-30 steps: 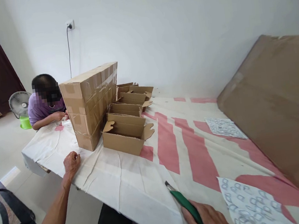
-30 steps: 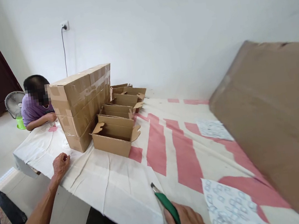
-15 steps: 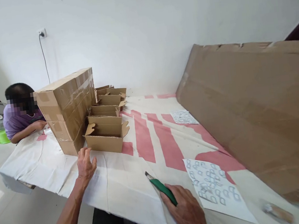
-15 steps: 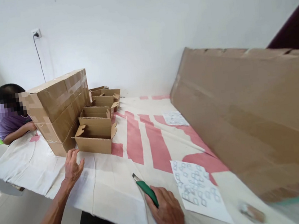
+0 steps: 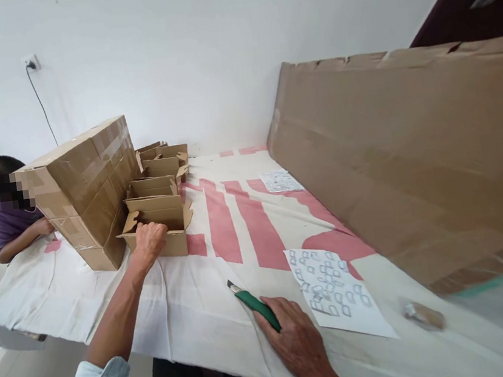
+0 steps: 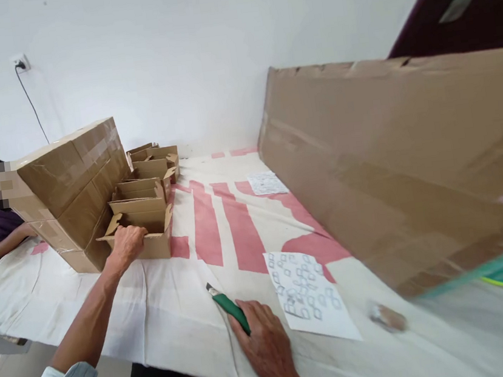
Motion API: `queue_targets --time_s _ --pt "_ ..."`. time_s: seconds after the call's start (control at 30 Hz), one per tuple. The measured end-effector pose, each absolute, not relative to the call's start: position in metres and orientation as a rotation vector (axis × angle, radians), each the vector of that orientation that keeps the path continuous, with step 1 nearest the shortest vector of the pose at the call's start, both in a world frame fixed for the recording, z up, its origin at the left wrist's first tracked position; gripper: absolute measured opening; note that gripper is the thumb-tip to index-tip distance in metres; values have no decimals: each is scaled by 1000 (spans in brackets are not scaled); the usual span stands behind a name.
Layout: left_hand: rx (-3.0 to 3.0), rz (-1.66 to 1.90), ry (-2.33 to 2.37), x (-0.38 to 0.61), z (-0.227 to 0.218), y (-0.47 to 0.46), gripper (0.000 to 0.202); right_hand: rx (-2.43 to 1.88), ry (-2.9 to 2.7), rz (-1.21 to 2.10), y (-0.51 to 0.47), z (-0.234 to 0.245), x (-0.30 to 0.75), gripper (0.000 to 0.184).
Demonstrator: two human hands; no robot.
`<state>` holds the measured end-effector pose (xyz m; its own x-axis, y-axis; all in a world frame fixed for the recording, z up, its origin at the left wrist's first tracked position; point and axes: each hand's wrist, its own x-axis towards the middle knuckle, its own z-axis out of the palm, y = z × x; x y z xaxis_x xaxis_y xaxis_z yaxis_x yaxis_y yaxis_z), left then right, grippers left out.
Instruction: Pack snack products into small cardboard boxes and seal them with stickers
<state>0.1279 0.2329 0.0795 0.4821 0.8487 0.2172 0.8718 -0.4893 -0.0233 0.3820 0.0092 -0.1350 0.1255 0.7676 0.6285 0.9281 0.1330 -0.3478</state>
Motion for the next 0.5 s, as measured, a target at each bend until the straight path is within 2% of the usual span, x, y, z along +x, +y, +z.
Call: queue_targets --time_s 0.27,0.37,0.5 --pt "-2769 -293 -1351 66 104 179 53 -1652 -1636 -263 10 -128 381 35" --pt "-2914 -494 -1336 42 108 170 51 -1654 -1627 -264 10 -126 379 35" --pt "-3014 -725 -1340 26 112 162 37 -1660 -1615 -235 9 -127 379 34"
